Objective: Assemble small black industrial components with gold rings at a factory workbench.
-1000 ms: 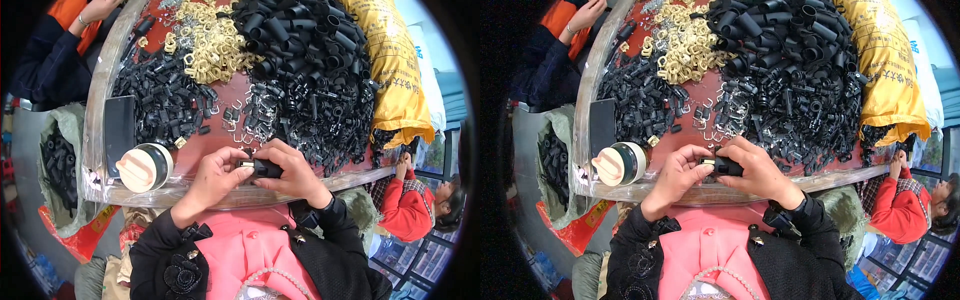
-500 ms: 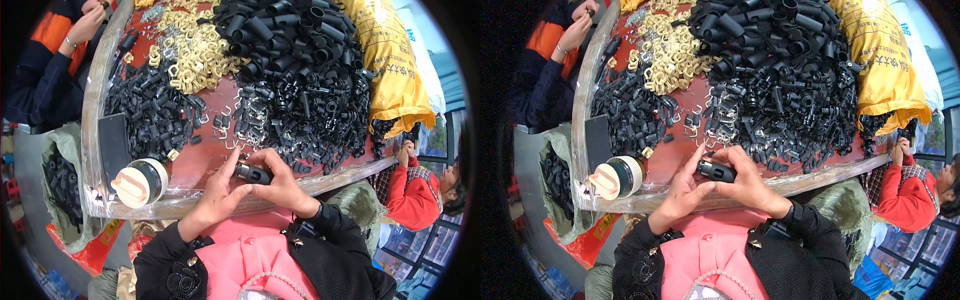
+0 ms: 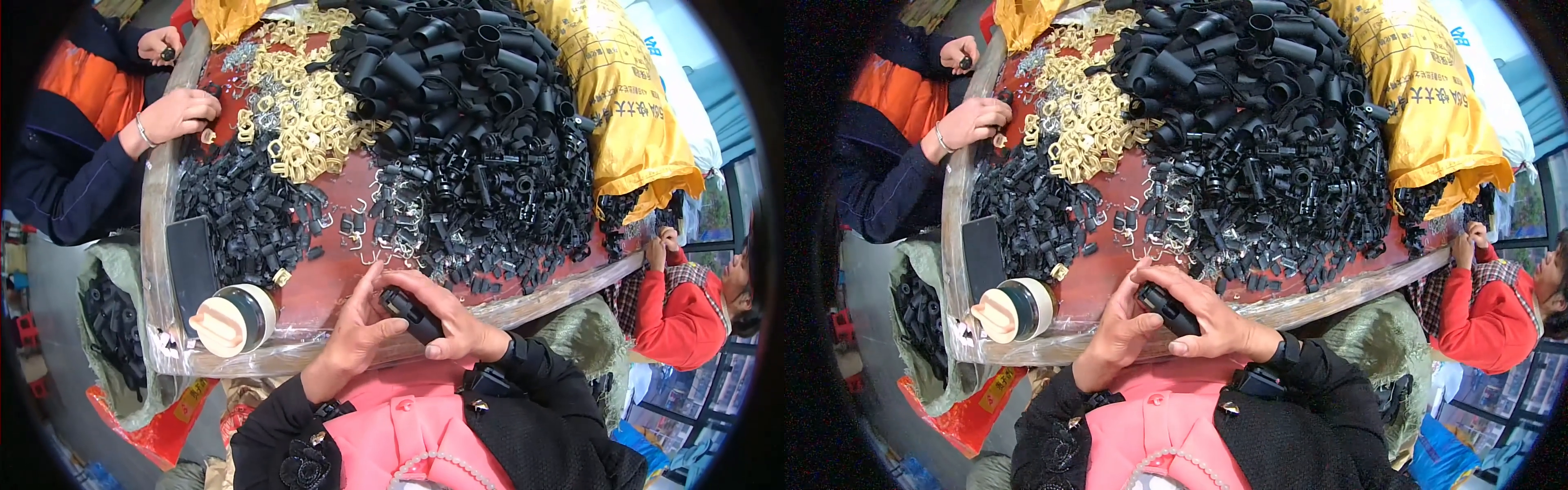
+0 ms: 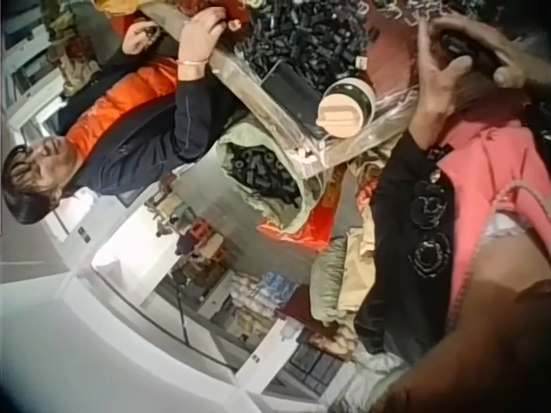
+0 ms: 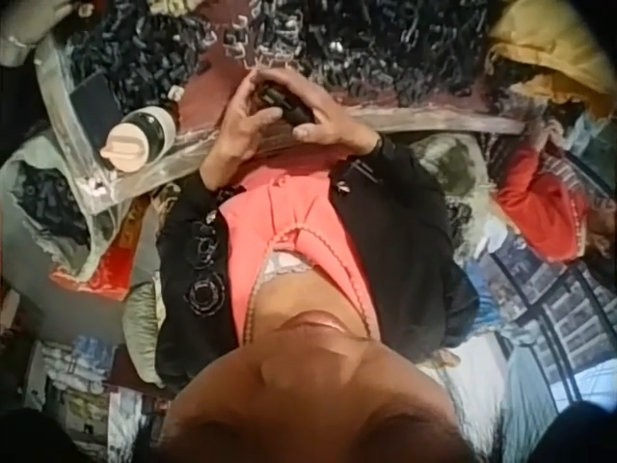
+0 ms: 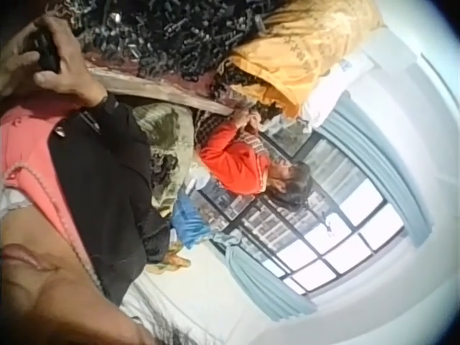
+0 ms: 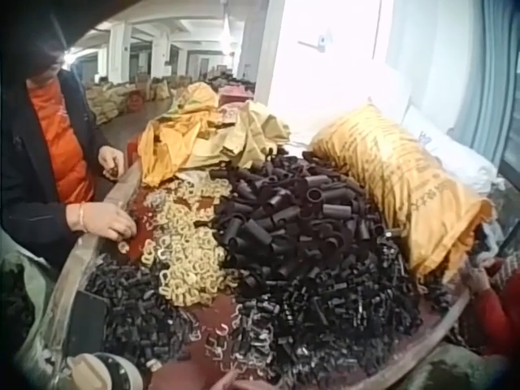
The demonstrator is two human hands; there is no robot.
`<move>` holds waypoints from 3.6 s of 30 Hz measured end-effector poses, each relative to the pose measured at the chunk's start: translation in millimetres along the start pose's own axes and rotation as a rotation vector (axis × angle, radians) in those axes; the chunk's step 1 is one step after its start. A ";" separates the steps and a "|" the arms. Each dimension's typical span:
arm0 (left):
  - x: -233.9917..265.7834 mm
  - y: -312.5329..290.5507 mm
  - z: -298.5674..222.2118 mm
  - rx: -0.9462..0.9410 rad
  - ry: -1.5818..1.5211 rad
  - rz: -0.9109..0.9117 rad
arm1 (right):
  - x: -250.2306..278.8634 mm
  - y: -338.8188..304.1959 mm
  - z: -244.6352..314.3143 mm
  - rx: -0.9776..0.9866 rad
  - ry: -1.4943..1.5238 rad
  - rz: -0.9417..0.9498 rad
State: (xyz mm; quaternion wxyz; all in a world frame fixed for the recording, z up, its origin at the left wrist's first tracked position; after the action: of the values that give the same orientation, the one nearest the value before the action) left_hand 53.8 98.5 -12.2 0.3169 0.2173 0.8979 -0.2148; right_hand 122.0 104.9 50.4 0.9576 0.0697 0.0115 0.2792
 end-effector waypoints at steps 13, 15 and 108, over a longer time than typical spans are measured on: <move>3.9 7.7 24.9 0.204 -0.335 -0.010 | 14.1 3.2 -30.6 -0.103 0.302 -0.251; 5.0 7.0 27.4 0.211 -0.352 -0.014 | 14.5 1.7 -33.6 -0.129 0.272 -0.281; 2.5 -25.6 -63.8 -0.067 0.501 -0.141 | -29.5 -17.5 -29.8 -0.524 0.758 -0.480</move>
State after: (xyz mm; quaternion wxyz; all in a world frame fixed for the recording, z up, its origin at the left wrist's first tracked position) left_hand 8.2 111.7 37.6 0.0758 0.1898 0.9679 -0.1461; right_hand 104.6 78.2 17.9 0.9087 -0.2828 0.3029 0.0508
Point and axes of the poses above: each hand's wrist, its own y-axis towards the middle knuckle, its own x-axis out of the back of the hand, z = x × y, the point moved 9 cm from there along y, towards the middle knuckle, and after that the axes turned 6 degrees about y, right-handed, at the moved point
